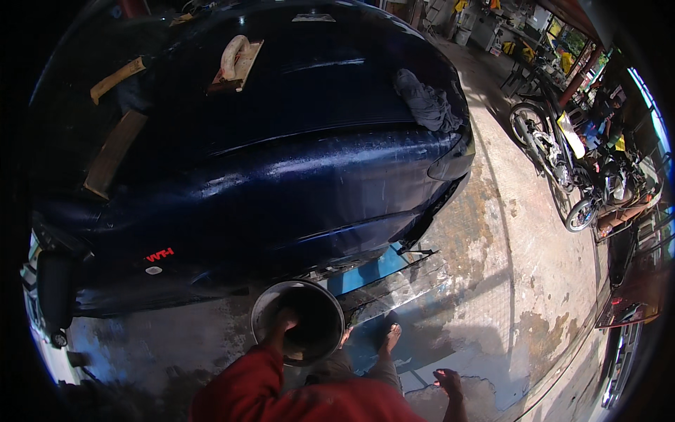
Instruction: The person sands the hood of a blue car using a sanding block and a cloth, repeatedly dipping the block into a bucket of water. The person briefly opens and closes the car doors before resuming sanding.
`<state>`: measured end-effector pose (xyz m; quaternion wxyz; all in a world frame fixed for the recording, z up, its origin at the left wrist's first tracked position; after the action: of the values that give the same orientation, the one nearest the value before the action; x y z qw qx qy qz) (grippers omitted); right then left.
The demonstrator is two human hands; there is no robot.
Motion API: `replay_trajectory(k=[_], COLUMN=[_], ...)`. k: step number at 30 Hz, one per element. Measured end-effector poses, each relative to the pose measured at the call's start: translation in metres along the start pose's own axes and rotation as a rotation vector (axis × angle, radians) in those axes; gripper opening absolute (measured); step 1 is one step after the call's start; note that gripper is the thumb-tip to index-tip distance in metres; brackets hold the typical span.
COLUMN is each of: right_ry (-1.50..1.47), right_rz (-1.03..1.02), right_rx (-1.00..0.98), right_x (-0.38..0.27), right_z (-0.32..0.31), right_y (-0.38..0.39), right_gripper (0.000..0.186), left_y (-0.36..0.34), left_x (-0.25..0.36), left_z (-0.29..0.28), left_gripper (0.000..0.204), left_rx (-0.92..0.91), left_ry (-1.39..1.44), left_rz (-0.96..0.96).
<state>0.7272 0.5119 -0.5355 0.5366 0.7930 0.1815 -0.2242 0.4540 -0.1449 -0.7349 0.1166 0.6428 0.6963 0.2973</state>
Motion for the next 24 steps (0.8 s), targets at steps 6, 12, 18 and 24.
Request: replay_trajectory(k=[6, 12, 18, 24], right_ry=[0.415, 0.194, -0.151, 0.044], right_rz=[-0.558, -0.794, -1.146, -1.773], right_rx=[-0.140, -0.307, -0.407, -0.290], right_x=[-0.207, -0.392, -0.608, -0.754], right_z=[0.009, -0.012, -0.024, 0.030], right_y=[-0.095, -0.143, -0.120, 0.012], right_gripper=[0.041, 0.051, 0.060, 0.074], left_y=[0.054, 0.135, 0.192, 0.228], left_x=[0.028, 0.090, 0.214, 0.332], left_z=[-0.083, -0.190, -0.424, -0.563], left_gripper=[0.026, 0.033, 0.035, 0.033], left_rx=[0.054, 0.125, 0.688, 0.878], left_ry=[0.461, 0.789, 0.468, 0.336], left_rz=[-0.184, -0.222, -0.005, 0.211])
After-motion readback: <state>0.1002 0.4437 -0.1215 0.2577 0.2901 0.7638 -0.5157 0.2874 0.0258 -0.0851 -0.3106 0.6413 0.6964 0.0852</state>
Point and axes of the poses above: each hand's wrist, its own y-axis away from the middle knuckle, its own z-axis out of the palm, x = y × z, the point moved 5 cm from there along -y, towards the middle knuckle, and after that the axes turned 13 degrees about -y, right-handed, at the moved point
